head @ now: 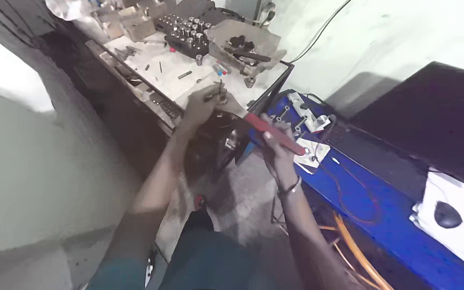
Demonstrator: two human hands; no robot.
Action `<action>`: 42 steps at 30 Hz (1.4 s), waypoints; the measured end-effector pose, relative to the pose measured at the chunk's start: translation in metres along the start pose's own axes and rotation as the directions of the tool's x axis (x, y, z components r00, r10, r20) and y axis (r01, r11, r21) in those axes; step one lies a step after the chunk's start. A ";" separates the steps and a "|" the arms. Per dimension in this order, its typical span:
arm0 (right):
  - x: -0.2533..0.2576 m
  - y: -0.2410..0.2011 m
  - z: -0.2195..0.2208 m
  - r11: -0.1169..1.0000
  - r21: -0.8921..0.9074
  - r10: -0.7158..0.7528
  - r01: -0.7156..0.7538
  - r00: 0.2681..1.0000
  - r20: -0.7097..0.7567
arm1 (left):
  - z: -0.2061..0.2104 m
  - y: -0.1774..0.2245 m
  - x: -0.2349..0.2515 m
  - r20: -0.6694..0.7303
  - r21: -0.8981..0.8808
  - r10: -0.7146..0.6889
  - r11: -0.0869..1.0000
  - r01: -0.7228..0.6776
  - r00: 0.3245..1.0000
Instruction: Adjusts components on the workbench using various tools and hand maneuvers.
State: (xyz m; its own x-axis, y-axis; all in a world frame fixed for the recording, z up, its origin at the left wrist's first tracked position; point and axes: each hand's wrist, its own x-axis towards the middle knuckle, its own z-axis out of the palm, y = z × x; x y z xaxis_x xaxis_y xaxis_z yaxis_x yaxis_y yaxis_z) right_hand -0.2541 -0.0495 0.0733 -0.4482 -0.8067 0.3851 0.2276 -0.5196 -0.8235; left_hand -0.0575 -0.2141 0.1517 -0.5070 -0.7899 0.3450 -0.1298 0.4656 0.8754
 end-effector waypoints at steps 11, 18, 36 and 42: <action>0.197 0.020 0.043 0.925 -0.212 0.305 -0.316 0.949 -0.084 | -0.008 -0.006 0.007 -0.024 0.142 -0.031 0.989 0.034 0.999; 0.273 0.086 0.168 0.722 -0.642 0.678 -0.259 0.449 0.581 | 0.010 0.002 0.002 -0.226 0.296 0.005 0.953 0.064 0.974; 0.301 0.092 0.242 0.779 -0.602 0.609 -0.175 -0.019 0.793 | 0.052 0.031 0.004 -0.575 0.382 -0.006 0.882 0.275 0.818; 0.342 0.053 0.174 0.693 -0.704 0.661 0.159 0.249 0.707 | 0.018 0.042 0.007 -0.572 0.111 -0.006 0.990 0.085 0.820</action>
State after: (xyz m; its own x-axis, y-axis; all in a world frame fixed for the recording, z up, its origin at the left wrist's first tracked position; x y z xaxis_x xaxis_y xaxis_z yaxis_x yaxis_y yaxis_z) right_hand -0.2453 -0.4018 0.2339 0.6503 -0.7439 -0.1541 -0.5217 -0.2899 -0.8024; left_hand -0.0819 -0.1925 0.1841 0.0729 -0.8789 0.4715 -0.2665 0.4384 0.8584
